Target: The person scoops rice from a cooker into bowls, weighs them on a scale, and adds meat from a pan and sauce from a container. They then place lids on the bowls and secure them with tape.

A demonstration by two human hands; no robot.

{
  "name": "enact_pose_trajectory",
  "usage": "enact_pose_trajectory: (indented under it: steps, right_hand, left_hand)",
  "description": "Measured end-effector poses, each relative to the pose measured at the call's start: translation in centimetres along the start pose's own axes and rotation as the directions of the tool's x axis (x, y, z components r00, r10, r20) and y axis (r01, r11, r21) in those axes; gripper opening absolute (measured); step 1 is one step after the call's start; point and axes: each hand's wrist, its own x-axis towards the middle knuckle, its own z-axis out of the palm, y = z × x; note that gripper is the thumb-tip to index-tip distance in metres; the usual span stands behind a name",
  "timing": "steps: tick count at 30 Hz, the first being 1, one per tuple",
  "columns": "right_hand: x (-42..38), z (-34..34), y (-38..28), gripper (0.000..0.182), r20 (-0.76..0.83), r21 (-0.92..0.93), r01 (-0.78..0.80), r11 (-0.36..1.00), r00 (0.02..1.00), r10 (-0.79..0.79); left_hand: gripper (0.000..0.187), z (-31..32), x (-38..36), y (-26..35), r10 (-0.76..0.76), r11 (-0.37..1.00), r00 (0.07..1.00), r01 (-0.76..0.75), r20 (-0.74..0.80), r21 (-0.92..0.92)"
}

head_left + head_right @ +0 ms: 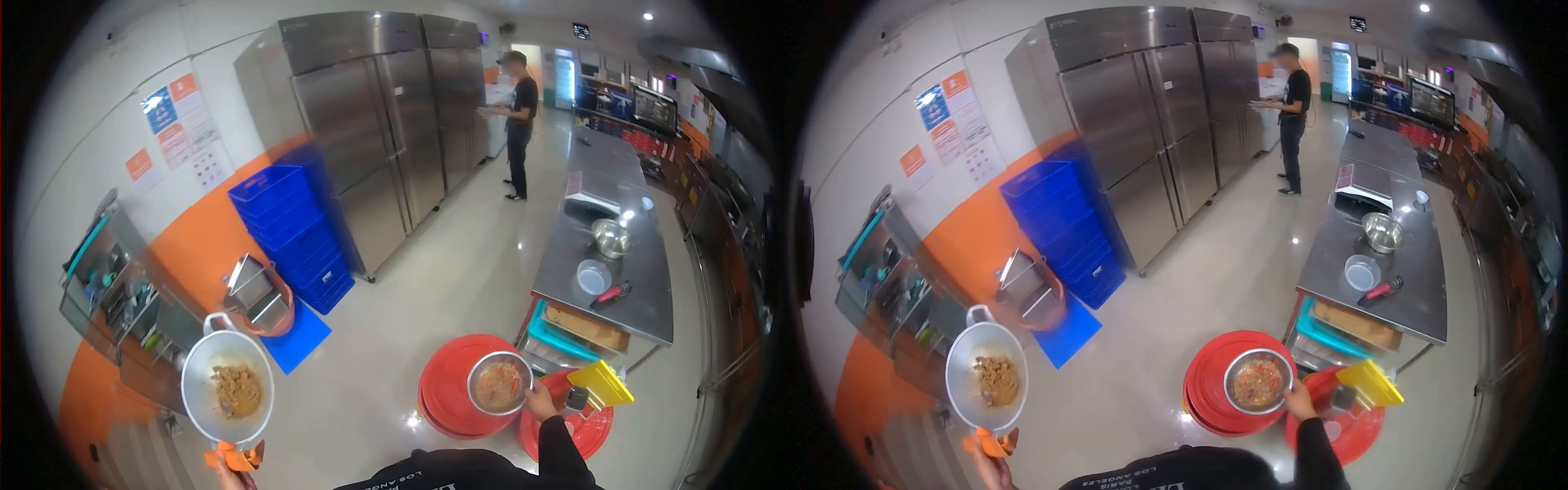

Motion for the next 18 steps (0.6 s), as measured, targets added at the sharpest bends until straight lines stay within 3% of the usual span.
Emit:
enact_pose_trajectory:
  steps: [2, 3, 6, 7, 9, 11, 13, 14, 18]
  right_hand:
    - [2.0, 0.9, 1.1, 0.037, -0.032, -0.112, 0.083, 0.99, 0.996, -0.087]
    - [2.7, 1.9, 1.0, 0.035, -0.035, 0.048, 0.017, 0.999, 0.999, -0.015]
    - [3.3, 4.9, -1.9, 0.034, -0.053, 0.009, 0.051, 0.999, 0.997, -0.05]
    - [2.4, 6.2, -0.1, 0.032, -0.042, 0.064, 0.058, 0.996, 0.998, -0.055]
    - [-1.0, 6.3, -0.5, 0.032, -0.076, 0.093, 0.009, 0.996, 0.997, -0.002]
    - [-1.0, 5.9, -0.1, 0.032, -0.141, 0.118, -0.015, 0.993, 0.99, 0.031]
    - [3.1, 8.7, -0.3, 0.03, -0.234, 0.164, 0.059, 0.985, 0.972, -0.019]
    - [8.3, 10.7, -3.6, 0.032, -0.256, 0.165, 0.036, 0.986, 0.967, 0.008]
    - [3.9, 13.3, 0.3, 0.033, -0.347, 0.275, -0.092, 0.957, 0.919, 0.188]
  left_hand:
    - [0.044, 1.0, 2.2, -0.8, 0.016, 0.998, 0.991, -0.025, -0.134, -0.063]
    - [0.037, 1.7, 3.1, -0.2, -0.1, 0.995, 0.993, 0.101, 0.055, -0.018]
    - [0.033, 5.0, 7.6, -3.7, 0.0, 0.995, 0.998, 0.007, 0.07, -0.104]
    - [0.023, 6.2, 8.8, -2.3, -0.044, 0.994, 0.993, 0.054, 0.106, -0.097]
    - [0.023, 8.7, 9.4, -1.3, -0.106, 0.992, 0.972, 0.118, 0.21, -0.045]
    - [0.024, 12.1, 13.6, -6.6, -0.187, 0.98, 0.924, 0.198, 0.333, 0.0]
    - [0.026, 16.6, 23.7, -13.0, -0.2, 0.975, 0.849, 0.222, 0.489, 0.012]
    - [0.026, 22.6, 31.0, -13.0, -0.208, 0.97, 0.821, 0.243, 0.531, 0.003]
    - [0.026, 32.4, 37.8, -16.3, -0.328, 0.928, 0.645, 0.357, 0.69, 0.107]
